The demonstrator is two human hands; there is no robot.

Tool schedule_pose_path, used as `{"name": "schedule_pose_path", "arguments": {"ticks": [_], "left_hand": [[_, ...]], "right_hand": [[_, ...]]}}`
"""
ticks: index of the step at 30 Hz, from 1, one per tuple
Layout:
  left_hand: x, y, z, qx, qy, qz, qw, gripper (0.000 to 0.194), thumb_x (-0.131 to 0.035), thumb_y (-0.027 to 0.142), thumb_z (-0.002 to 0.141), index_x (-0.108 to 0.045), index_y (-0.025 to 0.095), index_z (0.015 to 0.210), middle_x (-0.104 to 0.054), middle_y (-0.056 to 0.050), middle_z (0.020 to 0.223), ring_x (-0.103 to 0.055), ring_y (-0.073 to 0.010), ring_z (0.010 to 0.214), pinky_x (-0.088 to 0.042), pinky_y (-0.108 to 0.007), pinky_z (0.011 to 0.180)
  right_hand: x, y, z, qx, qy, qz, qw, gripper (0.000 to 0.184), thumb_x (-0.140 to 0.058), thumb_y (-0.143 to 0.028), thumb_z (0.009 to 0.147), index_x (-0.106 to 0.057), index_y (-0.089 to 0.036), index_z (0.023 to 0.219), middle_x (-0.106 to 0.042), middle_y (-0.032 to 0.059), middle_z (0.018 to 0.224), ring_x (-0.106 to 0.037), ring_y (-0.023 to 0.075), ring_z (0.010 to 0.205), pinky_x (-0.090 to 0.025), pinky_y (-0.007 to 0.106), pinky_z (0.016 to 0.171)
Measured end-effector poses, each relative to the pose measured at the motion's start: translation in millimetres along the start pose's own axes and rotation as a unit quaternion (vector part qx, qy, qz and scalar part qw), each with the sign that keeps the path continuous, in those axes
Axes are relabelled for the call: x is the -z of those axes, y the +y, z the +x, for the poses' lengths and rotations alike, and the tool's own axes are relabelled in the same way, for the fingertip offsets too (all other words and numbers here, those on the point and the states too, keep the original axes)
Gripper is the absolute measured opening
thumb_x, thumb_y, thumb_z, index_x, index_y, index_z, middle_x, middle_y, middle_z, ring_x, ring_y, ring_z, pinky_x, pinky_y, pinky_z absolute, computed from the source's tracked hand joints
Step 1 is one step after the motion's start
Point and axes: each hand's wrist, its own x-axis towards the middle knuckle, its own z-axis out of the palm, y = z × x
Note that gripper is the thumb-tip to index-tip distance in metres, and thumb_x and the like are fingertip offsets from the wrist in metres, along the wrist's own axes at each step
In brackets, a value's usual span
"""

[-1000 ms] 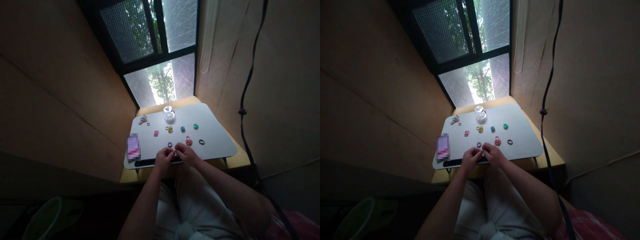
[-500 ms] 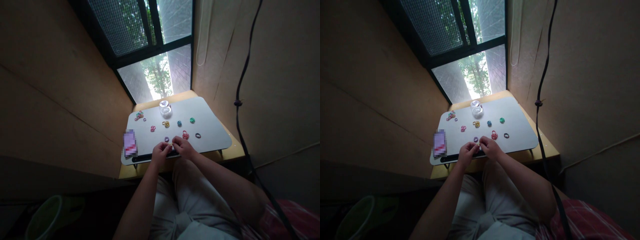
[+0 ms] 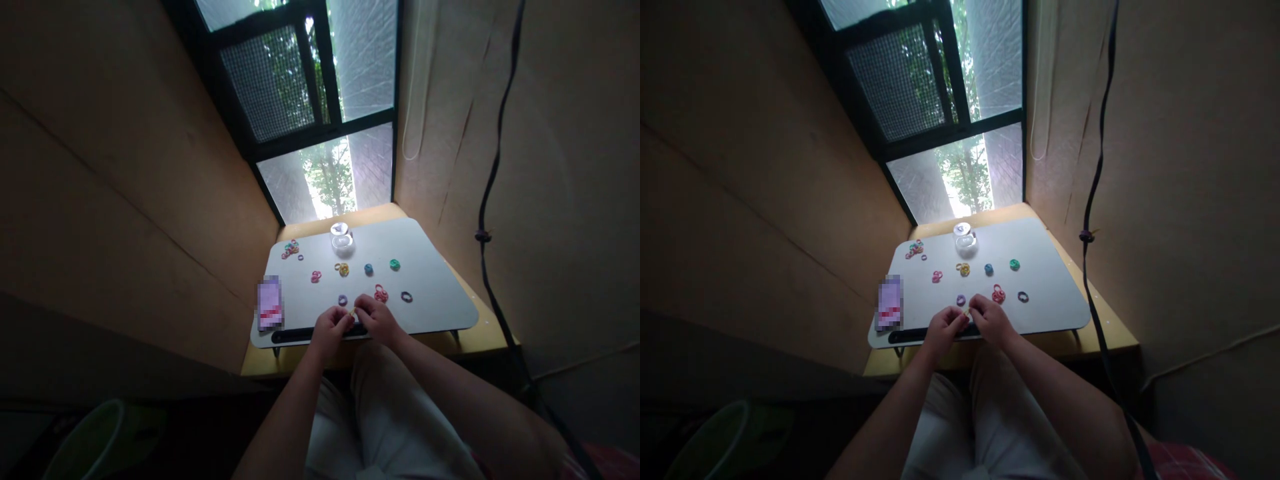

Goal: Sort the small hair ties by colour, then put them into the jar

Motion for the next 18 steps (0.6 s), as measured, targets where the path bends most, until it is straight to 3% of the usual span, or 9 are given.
{"name": "schedule_pose_path", "arguments": {"ticks": [3, 8, 14, 18], "left_hand": [[-1.6, 1.2, 0.5, -0.002, 0.000, 0.015, 1.000, 0.027, -0.069, 0.040, 0.079, -0.062, 0.014, 0.079, -0.064, -0.001, 0.068, -0.057, -0.0114, 0.062, -0.044, -0.024, 0.062], [-0.6, 1.0, 1.0, -0.001, 0.009, 0.016, 1.000, 0.028, -0.069, 0.040, 0.080, -0.062, 0.014, 0.082, -0.065, -0.001, 0.070, -0.057, -0.0116, 0.063, -0.044, -0.024, 0.062], [-1.2, 1.2, -0.2, -0.007, -0.025, 0.019, 0.999, 0.027, -0.066, 0.041, 0.083, -0.061, 0.014, 0.080, -0.064, -0.001, 0.068, -0.057, -0.0112, 0.063, -0.043, -0.024, 0.063], [-1.9, 1.9, -1.3, -0.012, -0.001, 0.039, 0.999, 0.027, -0.067, 0.040, 0.082, -0.062, 0.014, 0.080, -0.063, -0.001, 0.068, -0.056, -0.0110, 0.063, -0.043, -0.024, 0.062]], "right_hand": [[1.4, 1.5, 2.0, -0.012, 0.017, 0.014, 1.000, 0.011, -0.049, -0.023, 0.085, -0.051, -0.021, 0.075, -0.050, -0.0034, 0.064, -0.047, 0.0138, 0.061, -0.037, 0.026, 0.061], [1.3, 5.0, 3.9, -0.020, -0.032, 0.029, 0.999, 0.009, -0.052, -0.024, 0.084, -0.052, -0.021, 0.076, -0.051, -0.0039, 0.063, -0.046, 0.0135, 0.059, -0.037, 0.025, 0.058], [2.0, 4.7, 3.8, -0.037, -0.019, 0.059, 0.997, 0.010, -0.050, -0.025, 0.084, -0.052, -0.021, 0.075, -0.052, -0.0035, 0.060, -0.047, 0.0140, 0.058, -0.037, 0.025, 0.056], [2.6, 3.1, 3.5, -0.030, -0.034, 0.045, 0.998, 0.010, -0.052, -0.025, 0.084, -0.051, -0.021, 0.075, -0.051, -0.0034, 0.061, -0.046, 0.0136, 0.057, -0.037, 0.025, 0.055]]}}
